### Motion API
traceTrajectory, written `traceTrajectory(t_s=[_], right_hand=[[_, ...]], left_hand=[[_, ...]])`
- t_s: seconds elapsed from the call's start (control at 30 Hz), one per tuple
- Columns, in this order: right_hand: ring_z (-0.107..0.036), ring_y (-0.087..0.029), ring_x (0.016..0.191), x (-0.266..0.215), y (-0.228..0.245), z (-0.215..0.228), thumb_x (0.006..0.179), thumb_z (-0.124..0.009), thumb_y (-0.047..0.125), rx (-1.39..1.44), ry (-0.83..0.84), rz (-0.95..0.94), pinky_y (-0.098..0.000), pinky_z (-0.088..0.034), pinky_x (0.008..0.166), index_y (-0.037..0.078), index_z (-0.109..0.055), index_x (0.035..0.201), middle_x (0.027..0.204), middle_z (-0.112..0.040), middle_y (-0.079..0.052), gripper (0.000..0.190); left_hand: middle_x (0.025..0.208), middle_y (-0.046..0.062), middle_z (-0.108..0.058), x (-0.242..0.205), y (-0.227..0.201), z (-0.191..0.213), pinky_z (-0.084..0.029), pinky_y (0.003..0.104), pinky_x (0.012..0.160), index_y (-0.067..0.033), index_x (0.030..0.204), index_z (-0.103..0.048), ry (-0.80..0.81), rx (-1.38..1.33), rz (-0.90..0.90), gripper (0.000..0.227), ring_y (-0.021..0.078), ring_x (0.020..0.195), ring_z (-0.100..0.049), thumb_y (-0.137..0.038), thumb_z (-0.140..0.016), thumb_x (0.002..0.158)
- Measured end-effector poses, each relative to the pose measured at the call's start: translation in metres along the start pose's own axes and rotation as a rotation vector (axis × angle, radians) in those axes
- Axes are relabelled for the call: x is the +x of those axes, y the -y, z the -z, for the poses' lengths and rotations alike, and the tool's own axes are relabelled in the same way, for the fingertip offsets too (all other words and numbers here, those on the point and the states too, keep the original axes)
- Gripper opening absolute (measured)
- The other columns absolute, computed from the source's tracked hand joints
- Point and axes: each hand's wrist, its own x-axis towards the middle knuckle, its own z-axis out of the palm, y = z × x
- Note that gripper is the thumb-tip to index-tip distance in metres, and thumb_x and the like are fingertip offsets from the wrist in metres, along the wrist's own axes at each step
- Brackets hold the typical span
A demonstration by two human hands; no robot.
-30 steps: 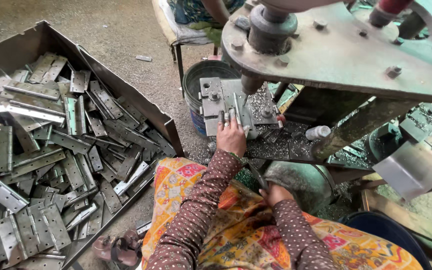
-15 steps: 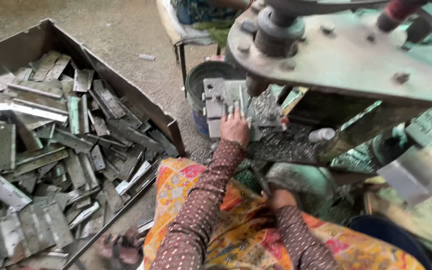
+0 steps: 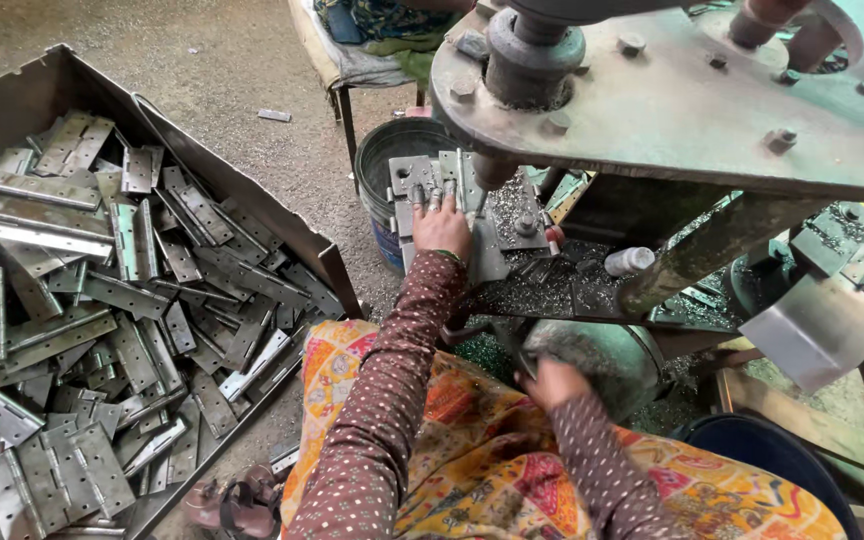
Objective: The person sits on the floor and operates a drill press to process metal hinge pieces. They pick up pieces from a metal bin, place them under the drill, and operate the machine with a lever.
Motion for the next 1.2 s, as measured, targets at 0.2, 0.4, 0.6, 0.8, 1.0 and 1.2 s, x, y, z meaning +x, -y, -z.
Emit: traceTrajectory(t_s=[0.2,0.4,0.6,0.8,1.0,1.2], right_hand=[[-0.071,-0.036,0.086,0.003,-0.014,-0.034,0.086,-0.071,0.047,0.073,-0.020,0.009,-0.0456,-0.056,0.080,0.011,-0.072,0.107,0.092,-0.073,-0.018,0.042],[-0.073,-0.029,0.086,0.013,0.007,0.015,0.089,-0.069,0.047,-0.036,0.099,-0.034,-0.0424,-0.059,0.079,0.009,-0.067,0.115,0.097,-0.074,-0.015,0.046],[-0.076,-0.033,0.082,0.005,-0.016,-0.036,0.086,-0.065,0.040,0.221,0.074,-0.061,-0.0442,-0.062,0.074,0.013,-0.066,0.114,0.094,-0.077,-0.014,0.040],[-0.069,-0.040,0.094,0.020,-0.036,-0.098,0.083,-0.068,0.049,0.211,0.004,0.009,-0.0481,-0.054,0.085,0.012,-0.064,0.113,0.099,-0.072,-0.021,0.048],[-0.071,-0.029,0.082,0.002,-0.017,-0.019,0.086,-0.071,0.048,0.246,-0.058,0.039,-0.0412,-0.056,0.077,0.007,-0.067,0.103,0.092,-0.072,-0.014,0.044],[-0.070,-0.019,0.078,-0.026,0.011,0.054,0.090,-0.069,0.028,0.572,-0.661,0.091,-0.0341,-0.057,0.070,0.008,-0.068,0.109,0.107,-0.069,-0.007,0.028]], left_hand=[[0.163,0.004,-0.029,-0.011,-0.004,-0.002,-0.014,0.051,0.123,-0.0159,0.104,-0.076,-0.022,0.033,-0.010,0.029,0.0242,0.148,-0.030,-0.031,-0.051,0.100],[0.152,0.010,-0.045,-0.013,0.004,-0.012,-0.021,0.052,0.120,-0.0068,0.108,-0.073,-0.175,0.017,-0.071,0.035,0.0268,0.138,-0.043,-0.032,-0.052,0.098],[0.145,0.011,-0.054,-0.008,0.005,-0.016,-0.029,0.052,0.117,-0.0085,0.102,-0.076,-0.167,-0.014,-0.061,0.028,0.0268,0.131,-0.054,-0.020,-0.050,0.099],[0.155,0.008,-0.047,-0.010,0.005,-0.017,-0.028,0.052,0.120,-0.0076,0.096,-0.077,-0.073,0.018,-0.060,0.030,0.0221,0.123,-0.060,-0.020,-0.050,0.100],[0.152,0.007,-0.048,-0.028,0.005,0.006,-0.026,0.051,0.118,-0.0068,0.103,-0.074,-0.136,-0.082,-0.079,0.032,0.0247,0.138,-0.046,-0.029,-0.052,0.098],[0.153,0.012,-0.039,-0.126,-0.030,0.003,-0.009,0.050,0.122,-0.0121,0.127,-0.062,-0.031,0.203,-0.231,0.035,0.0261,0.145,-0.030,-0.024,-0.045,0.099]])
